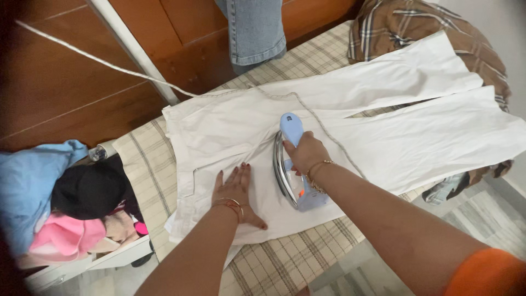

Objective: The person irons a pair of white pants on an ironing board, smoothing different sections of the fabric, flipping the garment over, and then folding it before continuing to iron.

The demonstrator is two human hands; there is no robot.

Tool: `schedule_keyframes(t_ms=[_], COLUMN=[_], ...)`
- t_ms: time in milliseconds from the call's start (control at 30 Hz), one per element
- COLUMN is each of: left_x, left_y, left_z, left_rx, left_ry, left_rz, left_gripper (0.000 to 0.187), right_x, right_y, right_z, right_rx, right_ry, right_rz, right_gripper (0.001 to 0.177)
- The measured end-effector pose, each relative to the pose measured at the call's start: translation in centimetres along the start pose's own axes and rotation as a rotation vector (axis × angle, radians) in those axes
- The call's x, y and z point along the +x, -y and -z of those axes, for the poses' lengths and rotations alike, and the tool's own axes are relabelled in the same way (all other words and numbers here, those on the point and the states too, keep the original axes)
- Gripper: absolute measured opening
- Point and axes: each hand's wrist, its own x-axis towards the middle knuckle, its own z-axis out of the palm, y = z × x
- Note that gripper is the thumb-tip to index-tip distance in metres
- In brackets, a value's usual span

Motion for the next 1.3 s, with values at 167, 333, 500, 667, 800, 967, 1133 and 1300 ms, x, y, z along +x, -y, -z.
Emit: schedule_keyframes(t_ms=[167,333,500,667,800,967,1133,1300], left_x=[-1.2,-1.6,-0.9,0.7,1.7,3.5,7.2,9.2], left_y=[1.1,1.1,1.4,5.6,10.9,14.2,16.6,18.5], left_z=[0.2,0.5,-0.2,-1.3,-2.9,-2.5,-4.5,-7.4], left_rx=[0.030,-0.058,-0.103,-0.415,-0.618,-0.731,-0.748,-1.004], left_ry=[0.041,0.032,-0.006,-0.240,-0.746,-0.210,-0.350,-0.648], left_rz=[0.084,0.111,0.100,0.148,0.631,0.691,0.564,0.510], left_gripper=[0.168,0.169,0.168,0.103,0.066,0.065,0.056,0.064], right_x=[-4.7,-8.5,-5.4,-2.5,-4.7,-9.9,-9.3,-5.1], right_y=[-1.9,-3.2,-1.6,0.8,0.6,0.1,0.8,3.1], right_z=[0.7,0.9,-1.0,-1.7,-0.8,-0.3,-1.9,-4.1], right_rx=[-0.215,-0.215,-0.207,-0.048,-0.185,-0.296,-0.302,-0.216], right_ry=[0.191,0.320,0.184,0.102,0.207,0.332,0.225,0.094], right_rz=[0.058,0.097,0.104,0.051,0.046,-0.015,-0.047,0.031], right_gripper=[0.052,0.053,0.053,0.052,0.055,0.056,0.059,0.062])
